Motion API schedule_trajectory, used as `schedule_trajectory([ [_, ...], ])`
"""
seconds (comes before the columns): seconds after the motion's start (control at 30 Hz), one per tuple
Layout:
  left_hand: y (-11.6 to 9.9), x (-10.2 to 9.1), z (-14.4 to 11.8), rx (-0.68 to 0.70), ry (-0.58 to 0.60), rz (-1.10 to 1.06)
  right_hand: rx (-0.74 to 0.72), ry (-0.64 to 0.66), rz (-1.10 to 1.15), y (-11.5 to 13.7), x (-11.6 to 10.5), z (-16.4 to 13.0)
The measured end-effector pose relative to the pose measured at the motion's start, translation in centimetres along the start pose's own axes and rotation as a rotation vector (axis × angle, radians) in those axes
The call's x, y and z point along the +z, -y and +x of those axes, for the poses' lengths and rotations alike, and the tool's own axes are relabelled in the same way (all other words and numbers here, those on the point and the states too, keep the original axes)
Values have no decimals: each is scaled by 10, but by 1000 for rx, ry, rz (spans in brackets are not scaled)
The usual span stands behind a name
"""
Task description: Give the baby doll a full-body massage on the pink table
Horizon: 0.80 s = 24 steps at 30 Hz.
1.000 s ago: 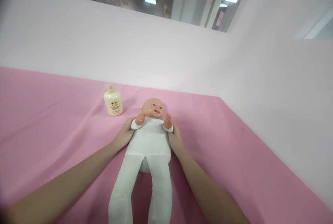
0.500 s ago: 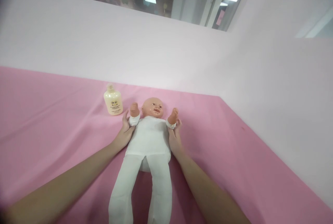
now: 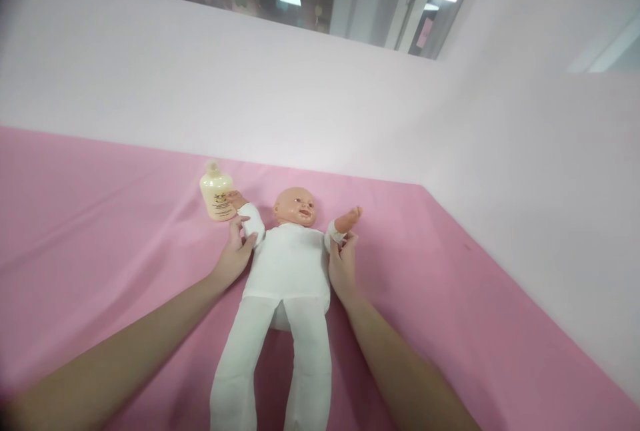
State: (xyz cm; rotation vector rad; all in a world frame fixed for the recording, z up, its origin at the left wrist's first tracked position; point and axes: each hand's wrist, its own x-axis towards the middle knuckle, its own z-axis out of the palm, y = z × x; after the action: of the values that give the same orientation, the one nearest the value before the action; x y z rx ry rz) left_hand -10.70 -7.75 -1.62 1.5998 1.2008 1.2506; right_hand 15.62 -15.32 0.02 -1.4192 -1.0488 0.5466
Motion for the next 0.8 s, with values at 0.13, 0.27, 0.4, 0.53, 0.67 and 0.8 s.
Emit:
schedule_trajectory([
  [0.13, -2, 1, -2, 37, 65, 37, -45, 59, -59, -12, -1, 6],
  [0.27, -3, 0, -4, 20, 174, 141, -99, 120, -183, -17, 1, 8],
  [0.4, 1, -3, -2, 24, 199, 226, -62, 166, -226, -17, 2, 9],
  [0.53, 7, -5, 3, -19, 173, 306, -38, 193, -266, -13, -2, 12],
  [0.67, 7, -7, 8, 24, 155, 345, 13, 235, -347, -10, -9, 16],
  [0.8, 7, -8, 8, 20, 176, 300, 10, 263, -326, -13, -13, 19],
])
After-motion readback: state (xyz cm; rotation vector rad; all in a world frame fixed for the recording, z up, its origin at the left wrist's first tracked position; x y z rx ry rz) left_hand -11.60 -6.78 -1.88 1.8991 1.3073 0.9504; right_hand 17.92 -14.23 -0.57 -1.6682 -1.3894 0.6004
